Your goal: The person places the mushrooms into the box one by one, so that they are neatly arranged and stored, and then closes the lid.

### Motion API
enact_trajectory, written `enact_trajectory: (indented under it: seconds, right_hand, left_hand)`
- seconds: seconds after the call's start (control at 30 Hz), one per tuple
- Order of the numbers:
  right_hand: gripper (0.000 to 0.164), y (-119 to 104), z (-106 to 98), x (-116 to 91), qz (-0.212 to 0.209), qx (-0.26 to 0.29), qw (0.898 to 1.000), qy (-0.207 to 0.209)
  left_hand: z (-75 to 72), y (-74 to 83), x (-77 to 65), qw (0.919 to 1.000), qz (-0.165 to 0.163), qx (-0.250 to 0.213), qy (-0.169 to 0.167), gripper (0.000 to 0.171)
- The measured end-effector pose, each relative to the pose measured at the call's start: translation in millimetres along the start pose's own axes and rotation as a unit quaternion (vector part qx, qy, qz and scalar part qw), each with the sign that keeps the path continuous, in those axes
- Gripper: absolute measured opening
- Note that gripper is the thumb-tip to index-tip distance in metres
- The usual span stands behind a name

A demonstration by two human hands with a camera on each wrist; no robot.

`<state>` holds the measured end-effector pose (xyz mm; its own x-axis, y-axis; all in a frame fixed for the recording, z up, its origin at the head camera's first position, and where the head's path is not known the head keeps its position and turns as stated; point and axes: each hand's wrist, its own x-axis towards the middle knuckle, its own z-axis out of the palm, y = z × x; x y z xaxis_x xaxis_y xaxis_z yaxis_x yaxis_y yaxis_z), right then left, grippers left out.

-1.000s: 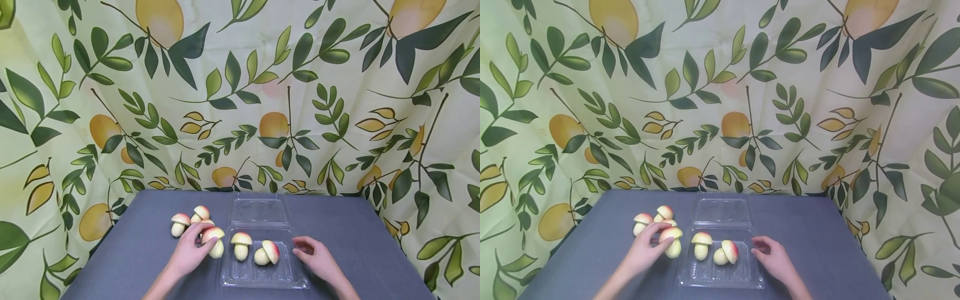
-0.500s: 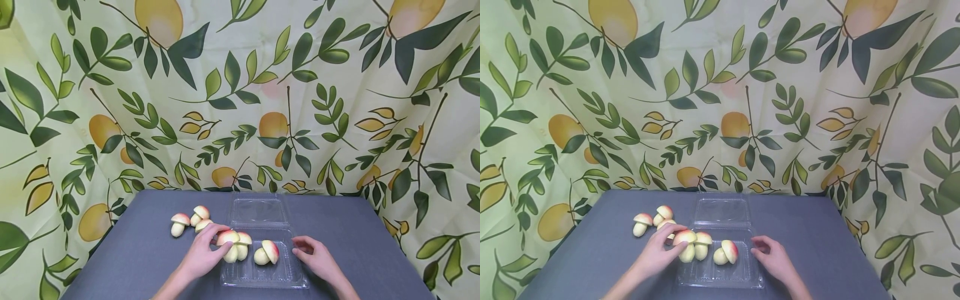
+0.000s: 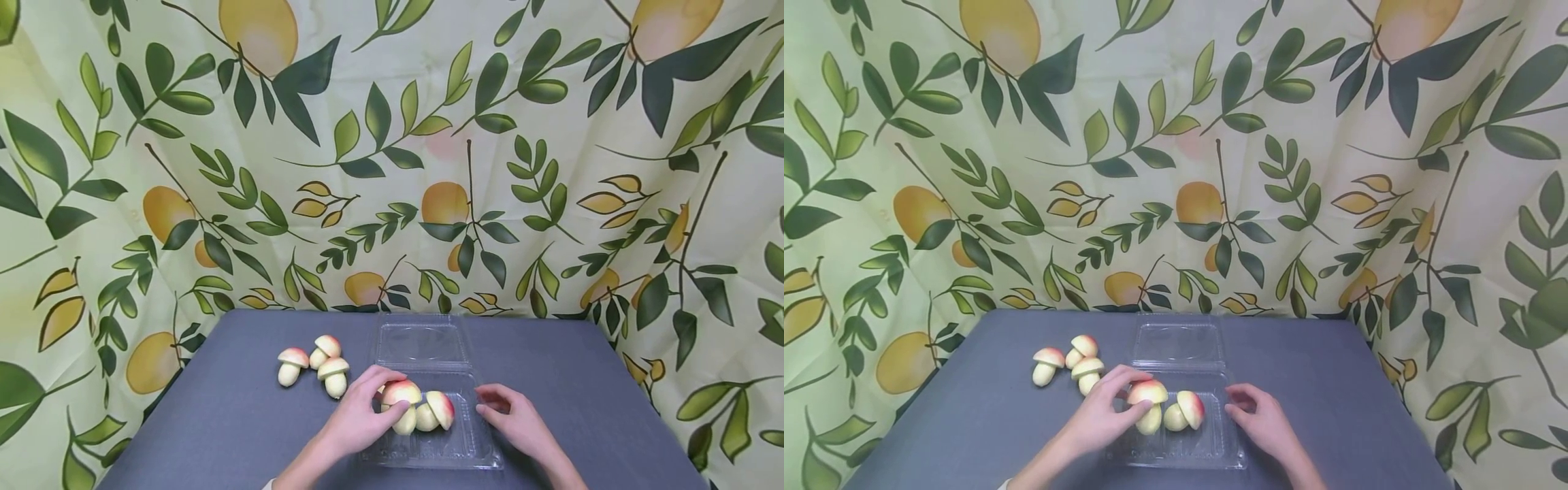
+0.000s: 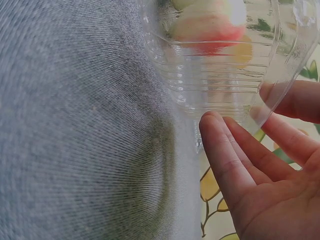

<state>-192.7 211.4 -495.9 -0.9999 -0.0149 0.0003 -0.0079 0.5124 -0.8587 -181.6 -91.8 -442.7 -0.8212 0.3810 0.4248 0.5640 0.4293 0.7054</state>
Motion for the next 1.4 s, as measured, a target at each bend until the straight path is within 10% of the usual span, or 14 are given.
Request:
enact_trajectory:
  seconds: [1.4]
  right_hand:
    - [0.032,6,-4,-1,-0.043,0.013,0.999,-0.020]
  left_hand:
    - [80.8,9.5,23.6,0.9956,-0.020,-0.032,-0.086,0.035]
